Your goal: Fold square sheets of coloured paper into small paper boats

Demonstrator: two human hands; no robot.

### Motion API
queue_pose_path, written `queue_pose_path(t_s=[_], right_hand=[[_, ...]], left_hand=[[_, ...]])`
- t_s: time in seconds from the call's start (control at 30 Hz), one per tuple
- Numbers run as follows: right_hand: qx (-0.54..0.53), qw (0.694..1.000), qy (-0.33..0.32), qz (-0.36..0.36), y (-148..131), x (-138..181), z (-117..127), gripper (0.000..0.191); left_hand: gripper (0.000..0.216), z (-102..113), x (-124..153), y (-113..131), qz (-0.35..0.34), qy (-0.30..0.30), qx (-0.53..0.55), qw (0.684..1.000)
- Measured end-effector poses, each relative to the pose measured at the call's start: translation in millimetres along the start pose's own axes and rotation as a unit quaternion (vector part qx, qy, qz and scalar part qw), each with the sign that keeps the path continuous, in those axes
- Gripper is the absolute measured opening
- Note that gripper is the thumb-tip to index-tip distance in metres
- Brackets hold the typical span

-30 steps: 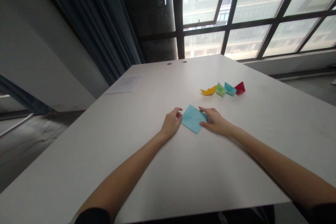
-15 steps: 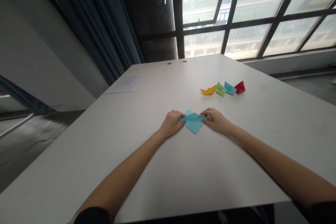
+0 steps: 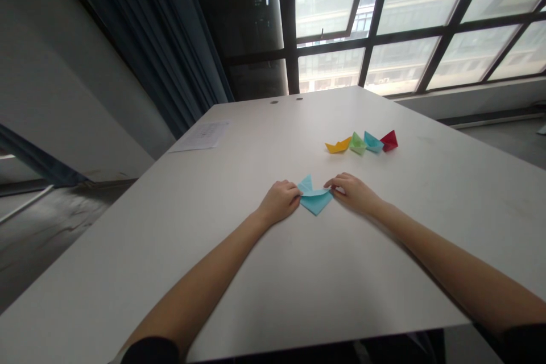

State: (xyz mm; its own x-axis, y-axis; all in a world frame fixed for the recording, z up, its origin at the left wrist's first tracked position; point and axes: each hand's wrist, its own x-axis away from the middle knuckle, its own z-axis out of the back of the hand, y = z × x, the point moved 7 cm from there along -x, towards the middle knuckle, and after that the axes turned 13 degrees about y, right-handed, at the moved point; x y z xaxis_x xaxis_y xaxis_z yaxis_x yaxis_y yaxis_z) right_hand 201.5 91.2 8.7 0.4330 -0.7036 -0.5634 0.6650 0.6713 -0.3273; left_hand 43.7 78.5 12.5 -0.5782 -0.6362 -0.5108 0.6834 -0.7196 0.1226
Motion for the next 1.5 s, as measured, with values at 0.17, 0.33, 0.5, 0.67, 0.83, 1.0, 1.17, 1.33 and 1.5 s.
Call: queue_pose_path(t_s=[0.17, 0.33, 0.5, 0.67, 0.83, 1.0, 1.17, 1.33, 1.5], right_hand=[[0.025, 0.996, -0.026, 0.085, -13, 1, 1, 0.032], [0.013, 0.993, -0.056, 0.105, -21, 3, -3, 0.034], [0.003, 0.992, -0.072, 0.106, -29, 5, -2, 0.028], [-0.002, 0.991, -0.08, 0.109, -32, 4, -1, 0.029], [0.006, 0.989, -0.079, 0.123, -31, 5, -4, 0.027], [0.024, 0.988, -0.074, 0.132, -28, 5, -7, 0.028], [0.034, 0.99, -0.058, 0.127, -28, 4, -8, 0.029], [0.032, 0.99, -0.062, 0.124, -28, 3, -13, 0.029], [0.029, 0.989, -0.077, 0.124, -28, 4, -17, 0.028]], left_hand=[[0.02, 1, 1, 2, -0.005, -0.002, -0.03, 1.0], [0.032, 5, 2, 9, -0.019, -0.018, -0.063, 0.998], [0.052, 6, 3, 15, -0.045, -0.024, -0.05, 0.997], [0.05, 0, 5, 17, -0.078, -0.024, 0.015, 0.997], [0.044, -5, 7, 17, -0.089, -0.03, 0.039, 0.995], [0.043, -7, 7, 18, -0.08, -0.028, 0.016, 0.996], [0.04, -7, 7, 20, -0.069, -0.023, 0.002, 0.997], [0.036, -7, 8, 22, -0.074, -0.025, -0.021, 0.997], [0.036, -7, 8, 23, -0.07, -0.025, -0.031, 0.997]])
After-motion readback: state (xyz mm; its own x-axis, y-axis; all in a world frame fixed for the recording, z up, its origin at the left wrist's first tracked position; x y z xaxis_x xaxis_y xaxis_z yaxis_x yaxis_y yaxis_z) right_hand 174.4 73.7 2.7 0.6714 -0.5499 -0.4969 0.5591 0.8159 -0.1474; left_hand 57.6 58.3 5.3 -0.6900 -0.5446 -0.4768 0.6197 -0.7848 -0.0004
